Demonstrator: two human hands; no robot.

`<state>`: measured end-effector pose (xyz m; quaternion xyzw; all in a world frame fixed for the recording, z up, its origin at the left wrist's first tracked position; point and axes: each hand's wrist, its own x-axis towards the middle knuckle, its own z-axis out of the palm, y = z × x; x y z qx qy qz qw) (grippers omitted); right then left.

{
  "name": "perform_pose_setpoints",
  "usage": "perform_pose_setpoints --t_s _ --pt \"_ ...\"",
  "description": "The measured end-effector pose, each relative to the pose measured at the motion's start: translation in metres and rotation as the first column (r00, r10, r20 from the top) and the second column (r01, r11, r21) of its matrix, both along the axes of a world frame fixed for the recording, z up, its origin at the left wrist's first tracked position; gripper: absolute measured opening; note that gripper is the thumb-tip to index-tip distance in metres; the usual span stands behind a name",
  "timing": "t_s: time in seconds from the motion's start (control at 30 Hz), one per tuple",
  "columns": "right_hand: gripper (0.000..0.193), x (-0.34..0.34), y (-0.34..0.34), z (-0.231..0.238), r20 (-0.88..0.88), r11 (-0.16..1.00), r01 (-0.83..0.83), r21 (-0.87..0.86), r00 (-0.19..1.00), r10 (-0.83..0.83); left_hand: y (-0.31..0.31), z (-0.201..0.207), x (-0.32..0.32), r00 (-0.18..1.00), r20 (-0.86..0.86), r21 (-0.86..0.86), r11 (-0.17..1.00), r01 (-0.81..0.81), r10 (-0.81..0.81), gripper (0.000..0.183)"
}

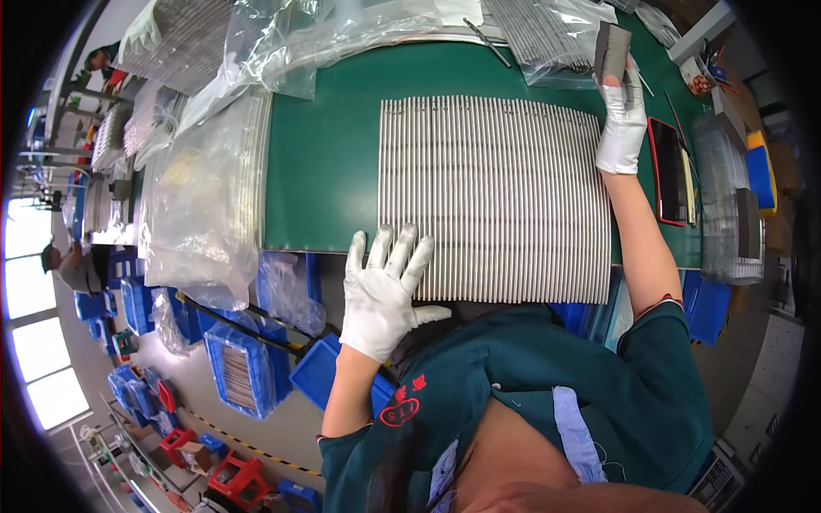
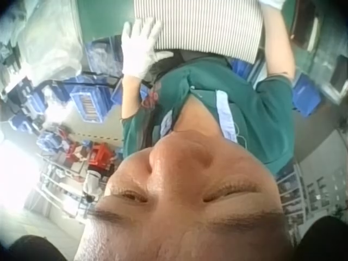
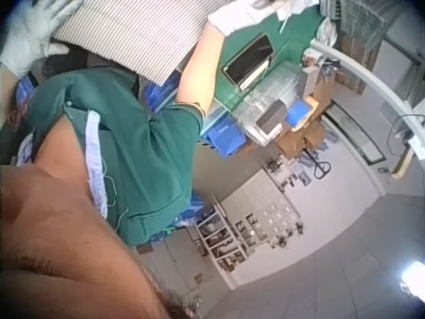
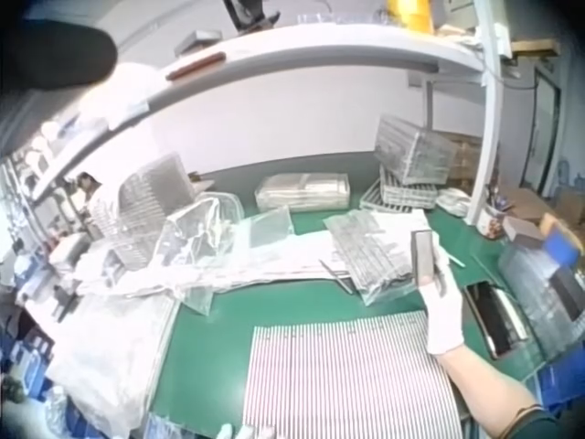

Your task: Removing metal rods from plastic bags, aligning them on a green mat, and polishing them with a block.

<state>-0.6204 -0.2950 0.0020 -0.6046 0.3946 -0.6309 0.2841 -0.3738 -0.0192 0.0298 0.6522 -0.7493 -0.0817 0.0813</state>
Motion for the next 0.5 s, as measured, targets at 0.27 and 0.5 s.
perform_pose_setpoints --t_s 0.27,0.5 --pt "0.059 0.001 -0.003 -0.002 0.156 0.997 -0.079 0.003 0.985 0.078 -0.001 0.004 -0.017 0.998 0.016 0.045 0.997 0.060 -0.061 0.093" --pt "0.058 0.000 -0.003 -0.002 0.143 0.999 -0.054 0.008 0.988 0.052 0.008 0.002 0.002 0.999 0.033 -0.006 1.000 -0.002 0.002 0.087"
